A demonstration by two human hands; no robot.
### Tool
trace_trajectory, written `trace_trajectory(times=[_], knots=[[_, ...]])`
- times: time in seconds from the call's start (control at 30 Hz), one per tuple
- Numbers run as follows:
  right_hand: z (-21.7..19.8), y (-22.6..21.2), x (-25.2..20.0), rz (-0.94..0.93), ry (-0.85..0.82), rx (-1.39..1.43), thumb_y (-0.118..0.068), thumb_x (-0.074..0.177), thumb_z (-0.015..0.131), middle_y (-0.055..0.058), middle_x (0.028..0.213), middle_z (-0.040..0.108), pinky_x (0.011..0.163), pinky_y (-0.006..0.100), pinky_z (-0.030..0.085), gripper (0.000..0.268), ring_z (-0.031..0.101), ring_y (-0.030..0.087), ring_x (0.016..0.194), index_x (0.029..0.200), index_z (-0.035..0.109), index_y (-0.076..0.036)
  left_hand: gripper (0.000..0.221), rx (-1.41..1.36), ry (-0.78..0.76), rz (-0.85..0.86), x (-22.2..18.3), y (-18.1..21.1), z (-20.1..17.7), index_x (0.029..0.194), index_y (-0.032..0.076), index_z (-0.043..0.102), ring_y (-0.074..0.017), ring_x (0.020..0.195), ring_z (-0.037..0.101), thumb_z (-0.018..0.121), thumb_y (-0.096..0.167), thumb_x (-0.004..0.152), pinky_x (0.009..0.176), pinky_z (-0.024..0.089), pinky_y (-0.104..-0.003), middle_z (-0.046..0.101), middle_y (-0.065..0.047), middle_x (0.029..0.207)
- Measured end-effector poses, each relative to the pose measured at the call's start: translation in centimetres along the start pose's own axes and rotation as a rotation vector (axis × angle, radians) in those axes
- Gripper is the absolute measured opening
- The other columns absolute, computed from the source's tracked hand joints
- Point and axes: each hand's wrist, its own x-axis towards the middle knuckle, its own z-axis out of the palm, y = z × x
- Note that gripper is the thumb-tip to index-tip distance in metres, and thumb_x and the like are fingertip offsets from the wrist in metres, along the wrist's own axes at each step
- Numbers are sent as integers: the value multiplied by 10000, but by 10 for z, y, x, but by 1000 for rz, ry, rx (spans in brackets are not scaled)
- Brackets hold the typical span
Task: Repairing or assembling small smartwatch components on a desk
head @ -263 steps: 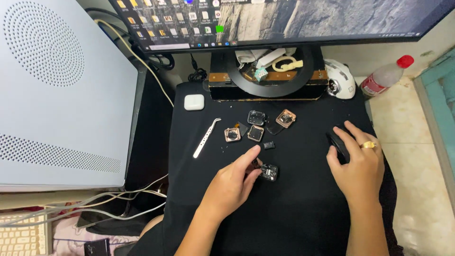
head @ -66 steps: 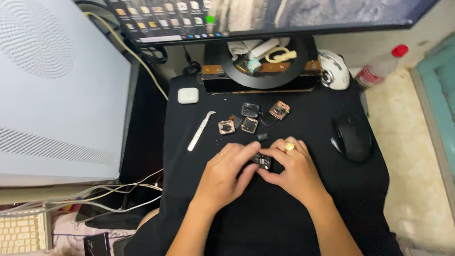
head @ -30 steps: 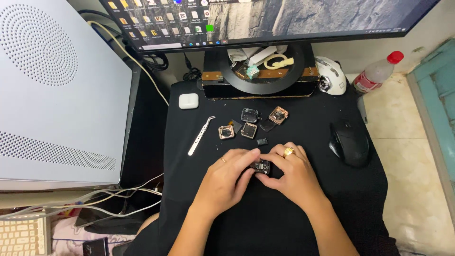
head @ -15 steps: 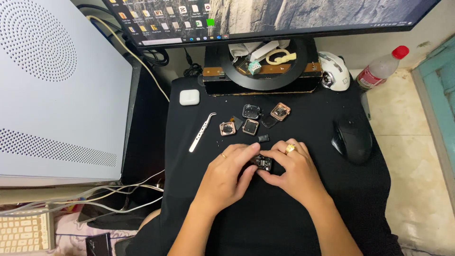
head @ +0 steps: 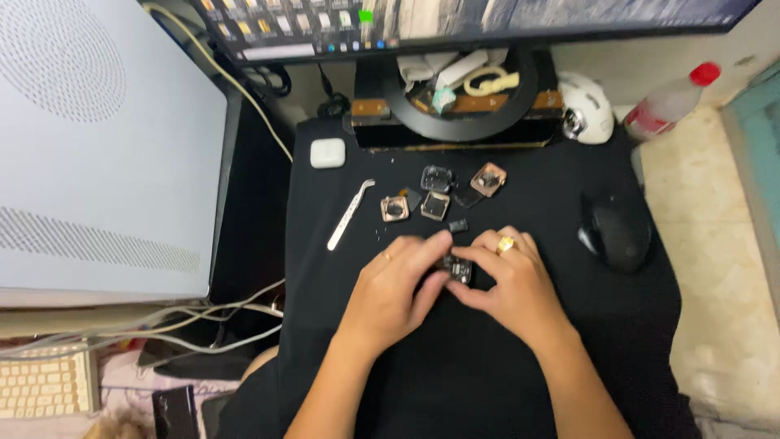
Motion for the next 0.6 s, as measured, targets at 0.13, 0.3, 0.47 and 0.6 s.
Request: trace_trajectory(times=[0.13,0.3,0.47,0.6], knots=[[1,1,-3,-26,18,-21,-332,722,858,11,898,651,796,397,454,367,600,263,892,1044,766,-181,409,-84,-23,-75,-2,-1,-3,1380,-6,587,-376,926,714,625,93,985,768,603,-451,695,-160,990],[5,4,-4,-55,43,-38,-319,722,863,-5,901,637,807,373,455,362,594,241,888,1040,762,-179,446,-55,3,-77,1,4,-1,1414,12,563,-340,978,717,637,89,982,809,601,-436,706,-125,1047],[5,1,-5,-71,62,-18,-253,753,863,-4,859,624,803,364,453,313,586,234,848,1024,760,-136,388,1,36,-19,-15,-10,12,1384,39,606,-292,864,695,646,153,1015,774,604,-386,656,-77,890],[3,-1,-4,-76,58,-16,-241,744,865,-1,851,613,789,370,450,316,580,236,841,1016,754,-125,422,-105,-19,-89,-2,1,1,1418,13,560,-330,1002,728,614,83,1005,827,614,-422,712,-115,1067]])
